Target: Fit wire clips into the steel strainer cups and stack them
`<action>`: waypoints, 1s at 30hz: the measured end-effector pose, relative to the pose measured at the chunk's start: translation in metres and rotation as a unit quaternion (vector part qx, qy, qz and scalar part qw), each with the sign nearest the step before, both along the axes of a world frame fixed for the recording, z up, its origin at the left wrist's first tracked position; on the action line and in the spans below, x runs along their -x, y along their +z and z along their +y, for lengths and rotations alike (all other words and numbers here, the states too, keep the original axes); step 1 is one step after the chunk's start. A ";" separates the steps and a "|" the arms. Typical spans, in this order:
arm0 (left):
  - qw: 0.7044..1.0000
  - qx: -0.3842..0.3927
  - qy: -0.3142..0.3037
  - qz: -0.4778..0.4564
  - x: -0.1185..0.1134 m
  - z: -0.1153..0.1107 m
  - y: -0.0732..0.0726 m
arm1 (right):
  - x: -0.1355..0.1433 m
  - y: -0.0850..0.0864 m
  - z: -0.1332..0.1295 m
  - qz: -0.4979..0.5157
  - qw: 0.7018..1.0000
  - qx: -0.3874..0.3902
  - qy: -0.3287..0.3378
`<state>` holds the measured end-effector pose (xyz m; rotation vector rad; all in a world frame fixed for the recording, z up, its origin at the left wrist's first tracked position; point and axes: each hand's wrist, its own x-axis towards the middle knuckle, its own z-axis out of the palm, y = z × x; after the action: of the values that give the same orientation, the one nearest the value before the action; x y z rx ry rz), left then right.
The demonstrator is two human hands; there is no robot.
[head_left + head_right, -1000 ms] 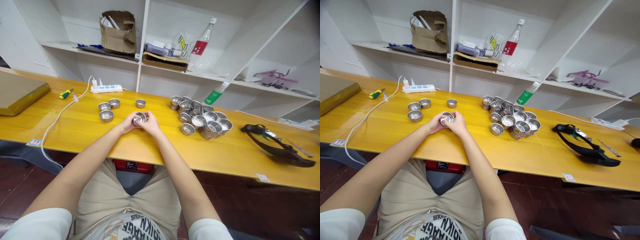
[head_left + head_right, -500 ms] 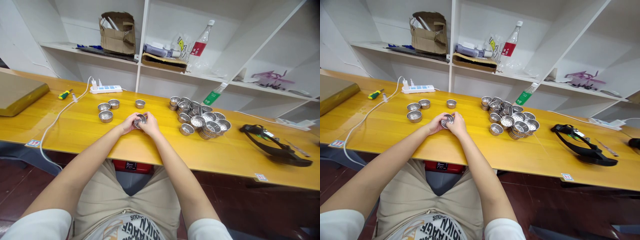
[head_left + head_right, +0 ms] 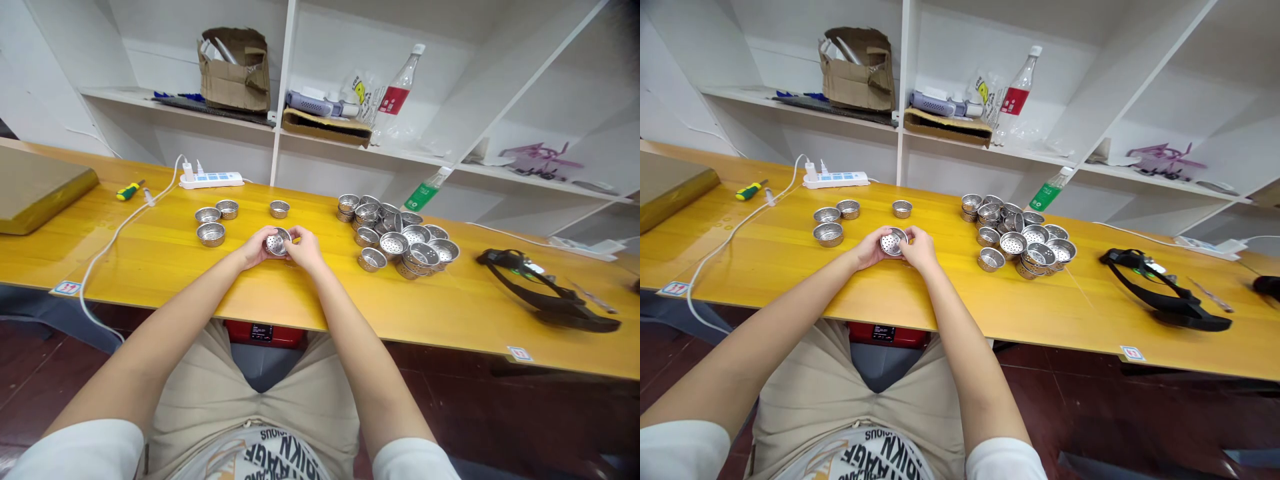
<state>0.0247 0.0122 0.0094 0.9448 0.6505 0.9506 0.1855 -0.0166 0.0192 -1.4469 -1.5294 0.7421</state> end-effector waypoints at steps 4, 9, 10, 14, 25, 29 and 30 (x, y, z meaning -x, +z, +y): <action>1.000 -0.019 -0.009 -0.001 0.000 0.002 0.001 | 0.001 0.007 -0.002 0.112 0.993 0.045 -0.012; 0.999 -0.032 0.036 0.017 0.004 0.009 -0.001 | -0.002 0.011 -0.001 0.196 0.979 0.057 -0.021; 0.998 -0.028 0.054 0.021 0.005 0.010 -0.002 | -0.003 0.012 0.000 0.204 0.977 0.057 -0.030; 0.995 -0.036 0.086 0.035 0.009 0.013 -0.003 | -0.006 0.015 0.000 0.233 0.969 0.061 -0.053; 0.961 -0.113 0.211 0.140 0.009 0.019 -0.009 | -0.029 0.016 0.015 0.324 0.928 0.090 -0.161; 0.914 -0.226 0.257 0.218 0.011 0.019 -0.015 | -0.047 0.013 0.044 0.328 0.911 0.120 -0.217; 0.908 -0.241 0.254 0.231 0.011 0.018 -0.016 | -0.050 0.012 0.053 0.320 0.912 0.123 -0.227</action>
<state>0.0136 0.0303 -0.0070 1.5086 1.1296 1.4055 0.2358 0.0364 0.0309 -1.4611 -0.5848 1.0104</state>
